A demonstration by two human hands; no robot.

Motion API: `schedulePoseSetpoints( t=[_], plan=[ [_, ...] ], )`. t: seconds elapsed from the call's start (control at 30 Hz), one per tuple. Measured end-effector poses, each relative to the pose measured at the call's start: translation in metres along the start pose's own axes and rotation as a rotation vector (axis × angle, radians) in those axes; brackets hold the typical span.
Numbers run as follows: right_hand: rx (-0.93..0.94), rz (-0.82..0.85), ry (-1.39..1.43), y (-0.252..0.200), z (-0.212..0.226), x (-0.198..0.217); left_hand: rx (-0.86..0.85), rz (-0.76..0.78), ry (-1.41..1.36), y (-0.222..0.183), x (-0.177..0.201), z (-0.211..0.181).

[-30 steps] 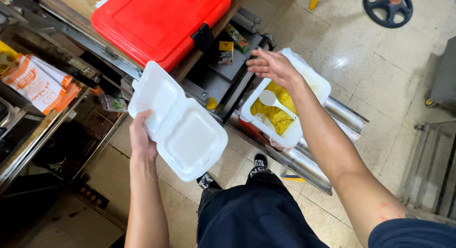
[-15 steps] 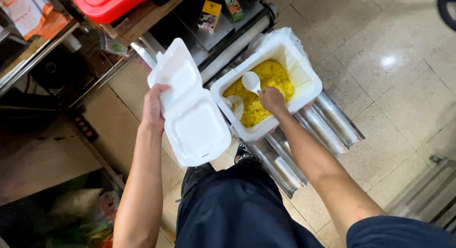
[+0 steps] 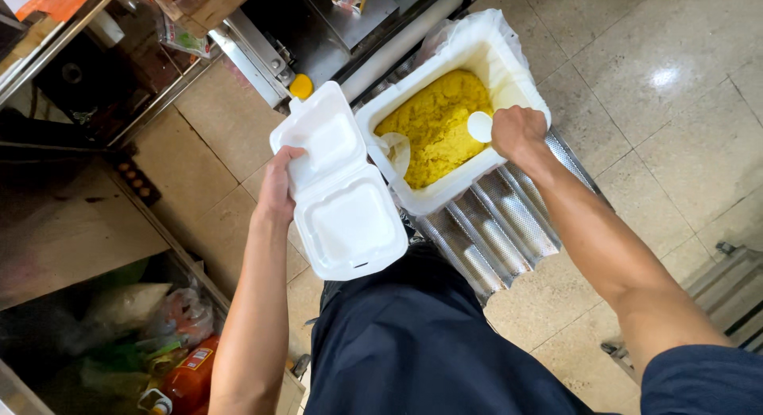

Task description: The person prepares a meal in a foam container by scooping yellow rice from a bin, adding slices of meat using tongs and scissors, placing sliced cucumbers and pickled vegetables, drizzling sauce from a bottle and a ladle, and finally placing the container into a small plastic bag.

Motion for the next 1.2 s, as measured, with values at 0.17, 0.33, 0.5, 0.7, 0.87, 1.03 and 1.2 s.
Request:
schedulePoseSetpoints(
  t=[0.17, 0.33, 0.5, 0.7, 0.87, 1.03, 1.2],
  plan=[
    [0.045, 0.073, 0.107, 0.02, 0.061, -0.041, 0.003, -0.052, 0.069, -0.006, 0.004, 0.005],
    [0.026, 0.091, 0.101, 0.026, 0.042, -0.02, 0.029, -0.069, 0.076, -0.014, 0.013, 0.002],
    [-0.02, -0.011, -0.021, 0.026, -0.015, 0.004, 0.028, -0.021, 0.031, 0.001, 0.009, 0.004],
    [0.048, 0.094, 0.077, 0.019, -0.003, -0.01, 0.026, -0.043, 0.042, 0.005, -0.001, 0.005],
    [-0.006, -0.07, 0.101, 0.011, -0.015, 0.009, 0.029, -0.025, 0.06, 0.009, 0.0, 0.008],
    [0.042, -0.26, 0.149, 0.041, 0.023, 0.027, 0.023, -0.05, 0.087, 0.016, 0.007, 0.009],
    [0.18, -0.115, 0.243, 0.069, 0.053, 0.013, 0.045, -0.131, 0.115, 0.007, 0.02, 0.01]
  ],
)
Point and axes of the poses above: each hand's wrist, its own y-axis towards the middle knuckle, its own x-axis out of the back of the hand, z = x × y, the point moved 9 cm from there along y, towards the middle knuckle, and after that the axes turned 9 degrees about -y, right-handed, at the moved point
